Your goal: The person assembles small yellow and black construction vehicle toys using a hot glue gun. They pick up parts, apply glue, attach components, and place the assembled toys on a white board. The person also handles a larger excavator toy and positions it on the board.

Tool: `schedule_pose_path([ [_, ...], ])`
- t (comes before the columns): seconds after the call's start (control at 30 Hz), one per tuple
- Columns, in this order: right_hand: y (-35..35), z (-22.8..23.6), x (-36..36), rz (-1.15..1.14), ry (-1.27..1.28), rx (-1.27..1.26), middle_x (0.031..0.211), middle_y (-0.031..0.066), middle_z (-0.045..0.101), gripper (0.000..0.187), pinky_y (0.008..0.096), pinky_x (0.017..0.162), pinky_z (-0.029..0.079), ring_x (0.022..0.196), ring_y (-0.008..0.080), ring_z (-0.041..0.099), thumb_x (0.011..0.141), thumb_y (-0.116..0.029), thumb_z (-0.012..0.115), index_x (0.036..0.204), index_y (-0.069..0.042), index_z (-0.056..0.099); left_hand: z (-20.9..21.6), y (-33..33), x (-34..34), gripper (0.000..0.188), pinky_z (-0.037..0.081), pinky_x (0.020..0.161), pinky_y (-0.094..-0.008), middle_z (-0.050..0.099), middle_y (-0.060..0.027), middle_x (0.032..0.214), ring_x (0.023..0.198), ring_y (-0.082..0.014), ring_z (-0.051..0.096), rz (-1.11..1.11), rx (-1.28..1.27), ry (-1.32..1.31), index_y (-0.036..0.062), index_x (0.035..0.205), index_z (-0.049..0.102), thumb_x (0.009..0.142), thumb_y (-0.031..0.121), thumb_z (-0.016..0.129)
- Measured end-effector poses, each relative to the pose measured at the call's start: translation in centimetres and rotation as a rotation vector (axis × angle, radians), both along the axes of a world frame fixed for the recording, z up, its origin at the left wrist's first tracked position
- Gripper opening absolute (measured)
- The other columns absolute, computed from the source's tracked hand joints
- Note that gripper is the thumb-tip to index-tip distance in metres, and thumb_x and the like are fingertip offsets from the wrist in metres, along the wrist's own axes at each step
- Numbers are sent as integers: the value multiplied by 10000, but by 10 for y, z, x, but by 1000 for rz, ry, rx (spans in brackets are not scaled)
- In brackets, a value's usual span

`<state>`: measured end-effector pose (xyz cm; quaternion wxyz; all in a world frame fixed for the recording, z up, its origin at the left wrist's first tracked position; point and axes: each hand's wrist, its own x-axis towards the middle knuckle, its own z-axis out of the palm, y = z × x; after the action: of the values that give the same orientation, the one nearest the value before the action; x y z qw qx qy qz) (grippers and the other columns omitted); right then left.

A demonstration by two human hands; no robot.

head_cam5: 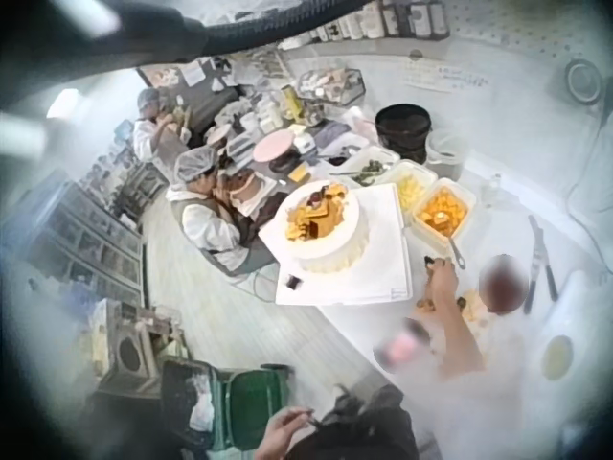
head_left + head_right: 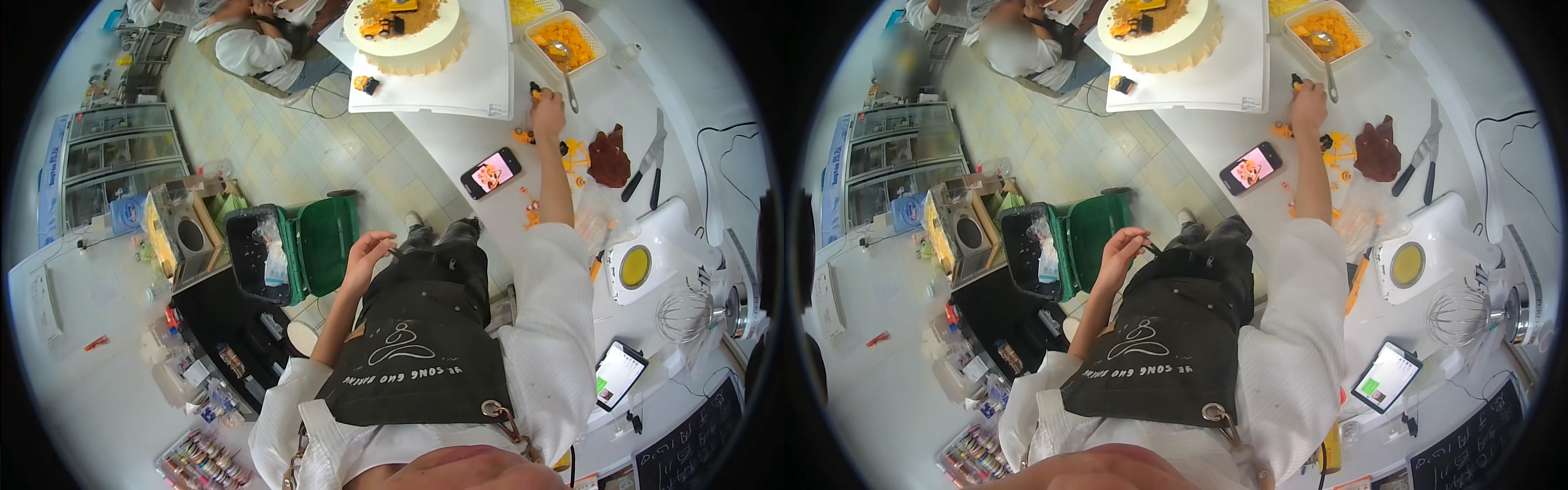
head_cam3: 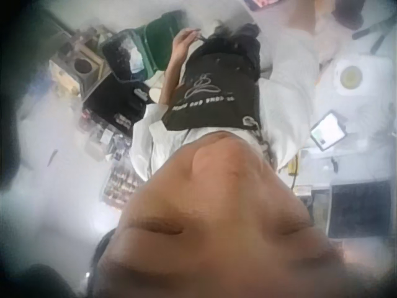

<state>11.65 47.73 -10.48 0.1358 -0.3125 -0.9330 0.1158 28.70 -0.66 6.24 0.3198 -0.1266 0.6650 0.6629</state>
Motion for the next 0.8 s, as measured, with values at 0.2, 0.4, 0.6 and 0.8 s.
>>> schedule_pose_path([
  [0.2,-62,56,107,71,452,-262,1061,77,667,338,345,698,539,860,209,657,882,-214,756,1186,-91,670,-13,1,-26,172,487,829,-264,709,-59,1123,944,-113,649,-130,-32,89,19,1140,655,993,108,640],
  [0.4,-230,151,215,275,410,-981,1045,27,674,355,268,638,484,843,137,617,832,-89,794,1171,-97,687,-8,21,-62,287,521,867,-275,705,-80,1066,965,-121,656,-438,194,81,0,1253,616,979,74,661],
  [0.6,-346,160,216,267,401,-941,1066,49,687,328,265,643,495,849,152,630,840,-45,769,1154,-111,706,-19,-11,-95,338,538,866,-270,678,-92,1139,999,-115,650,-756,262,204,-18,1269,617,942,17,698],
  [0.8,-407,163,202,50,487,-917,1013,52,694,263,259,640,490,833,145,632,864,-37,748,1122,-84,724,1,-51,-131,330,558,799,-242,721,-108,1090,947,-99,682,-855,213,199,-5,1208,664,891,11,758],
])
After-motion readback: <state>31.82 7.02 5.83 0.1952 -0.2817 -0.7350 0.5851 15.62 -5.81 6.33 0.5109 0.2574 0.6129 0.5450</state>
